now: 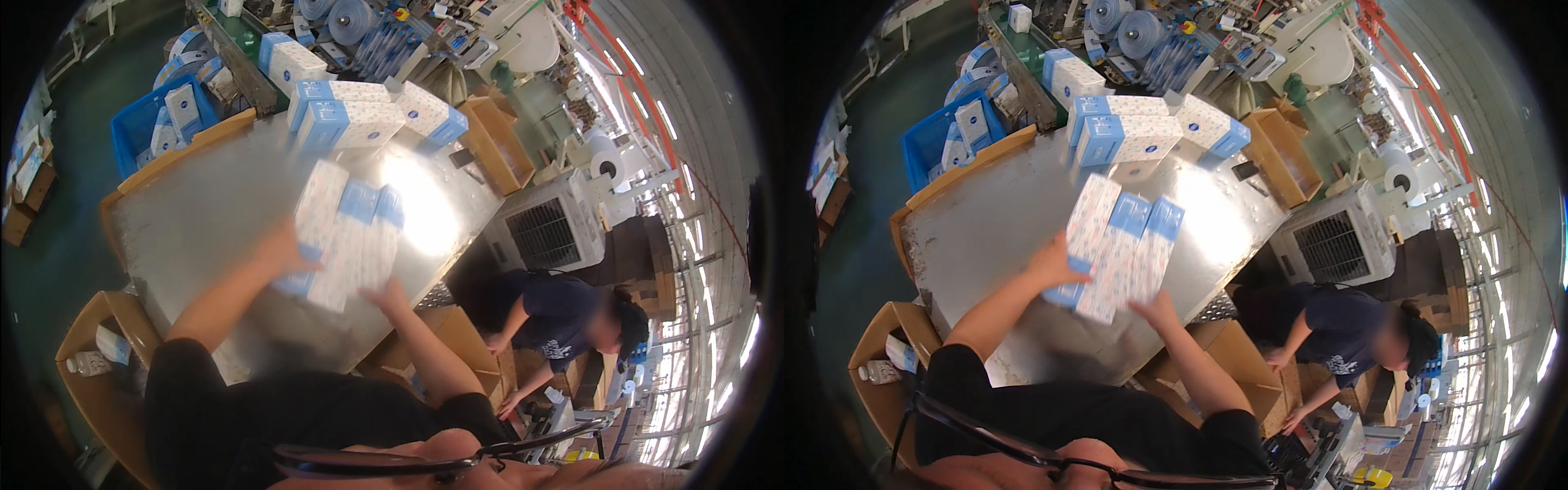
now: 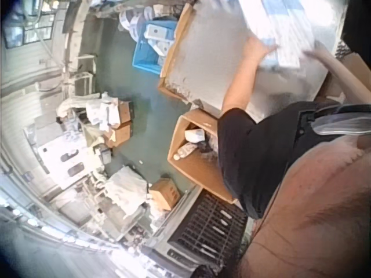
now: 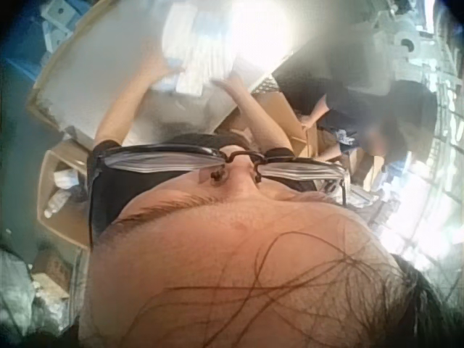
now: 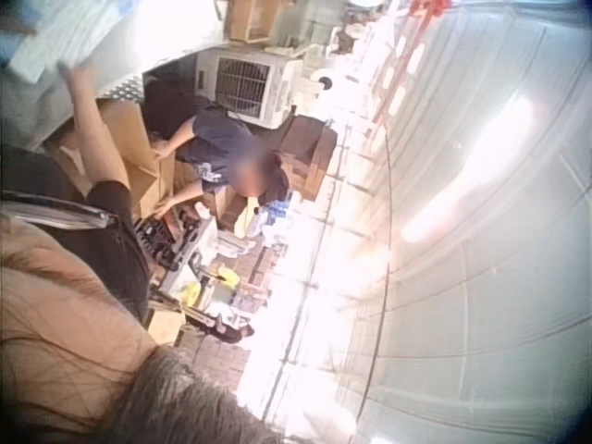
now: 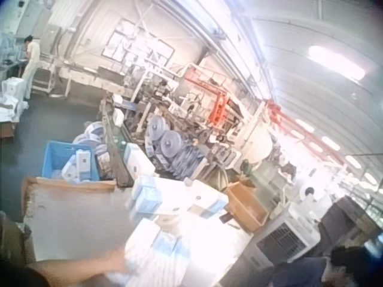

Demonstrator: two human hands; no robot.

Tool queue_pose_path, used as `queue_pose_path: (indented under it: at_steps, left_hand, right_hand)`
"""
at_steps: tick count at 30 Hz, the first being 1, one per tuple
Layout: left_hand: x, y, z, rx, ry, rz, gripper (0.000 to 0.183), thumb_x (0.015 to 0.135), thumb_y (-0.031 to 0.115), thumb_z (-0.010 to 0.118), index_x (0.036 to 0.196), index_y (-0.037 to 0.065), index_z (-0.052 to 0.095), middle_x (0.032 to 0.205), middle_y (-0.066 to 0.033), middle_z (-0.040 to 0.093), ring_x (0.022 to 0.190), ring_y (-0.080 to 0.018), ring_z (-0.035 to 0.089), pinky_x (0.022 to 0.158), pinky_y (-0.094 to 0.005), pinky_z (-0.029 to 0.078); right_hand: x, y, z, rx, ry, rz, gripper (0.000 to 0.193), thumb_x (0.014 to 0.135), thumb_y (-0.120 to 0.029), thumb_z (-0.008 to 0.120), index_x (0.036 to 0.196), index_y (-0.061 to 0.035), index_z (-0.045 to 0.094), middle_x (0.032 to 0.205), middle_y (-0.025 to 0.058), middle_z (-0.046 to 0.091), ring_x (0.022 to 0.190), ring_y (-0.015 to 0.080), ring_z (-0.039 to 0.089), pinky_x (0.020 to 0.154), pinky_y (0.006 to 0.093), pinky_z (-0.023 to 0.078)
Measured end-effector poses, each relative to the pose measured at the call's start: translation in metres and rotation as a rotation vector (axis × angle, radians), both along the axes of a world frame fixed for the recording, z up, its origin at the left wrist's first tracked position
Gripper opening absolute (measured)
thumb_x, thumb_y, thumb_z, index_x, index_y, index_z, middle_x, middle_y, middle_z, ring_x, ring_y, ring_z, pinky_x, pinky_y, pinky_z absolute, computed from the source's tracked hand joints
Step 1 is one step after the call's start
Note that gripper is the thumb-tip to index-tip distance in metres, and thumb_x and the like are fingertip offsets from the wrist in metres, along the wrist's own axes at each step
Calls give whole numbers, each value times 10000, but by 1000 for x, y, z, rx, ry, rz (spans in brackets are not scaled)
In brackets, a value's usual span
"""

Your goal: The person packs wrapped products into cardboard boxes by hand, folds cardboard boxes, and moves the filled boxes onto a roller conveyor.

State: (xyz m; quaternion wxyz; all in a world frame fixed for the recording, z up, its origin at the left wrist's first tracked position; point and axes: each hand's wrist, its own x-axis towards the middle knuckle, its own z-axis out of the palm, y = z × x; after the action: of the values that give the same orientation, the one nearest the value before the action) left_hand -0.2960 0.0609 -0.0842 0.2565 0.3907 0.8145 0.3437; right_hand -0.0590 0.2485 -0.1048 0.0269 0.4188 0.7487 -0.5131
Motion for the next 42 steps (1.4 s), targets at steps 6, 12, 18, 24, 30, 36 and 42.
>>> queue_pose_path:
  at_steps: [6,12,18,24,30,36,42]
  left_hand:
    - [56,-123,-26,-90,-783,-21,630,797,284,753,1308,-6,525,1297,-183,576,1192,-292,554,993,-385,450]
    - [76,-148,-54,21,-1208,191,777,759,285,769,1408,41,420,1336,-148,552,1229,-258,531,1005,-397,438]
    - [111,-119,17,510,-554,-161,779,735,213,789,1406,35,434,1361,-125,537,1238,-216,508,1024,-380,424]
    - [220,-37,74,493,-805,-292,703,739,129,811,1358,23,495,1329,-106,560,1249,-189,490,1057,-358,388]
    - [357,-7,62,515,-689,-694,656,802,293,776,1325,-4,514,1314,-121,576,1243,-251,503,1048,-351,385]
    - [382,-62,7,160,-628,-38,336,959,193,564,1252,29,577,935,-74,669,783,-144,653,698,-264,517]
    - [329,-156,-22,302,-415,467,263,958,210,596,1124,7,614,848,-60,649,746,-131,636,636,-251,493]
  right_hand:
    - [73,-43,11,-875,-97,36,779,823,-310,741,1453,-151,311,1265,119,596,1150,351,592,884,607,490]
    - [76,-48,-21,-1077,-37,10,752,782,-214,736,1425,-124,357,1282,126,589,1173,340,579,910,579,485]
    - [126,-19,55,-777,450,92,693,670,-77,784,1302,-6,509,1231,113,615,1169,259,571,983,383,469]
    - [248,41,182,-135,706,141,722,600,-81,862,1248,1,554,1171,75,624,1087,213,578,929,354,473]
    - [411,62,236,-200,597,213,845,645,-92,851,1376,0,437,1301,86,539,1217,205,494,1022,362,391]
    - [459,88,26,558,-465,201,849,785,-484,724,1465,-121,367,1494,96,395,1374,332,351,1127,481,264]
    - [394,5,25,899,-571,407,966,643,-607,769,1444,-206,408,1542,41,309,1460,355,136,1056,766,71]
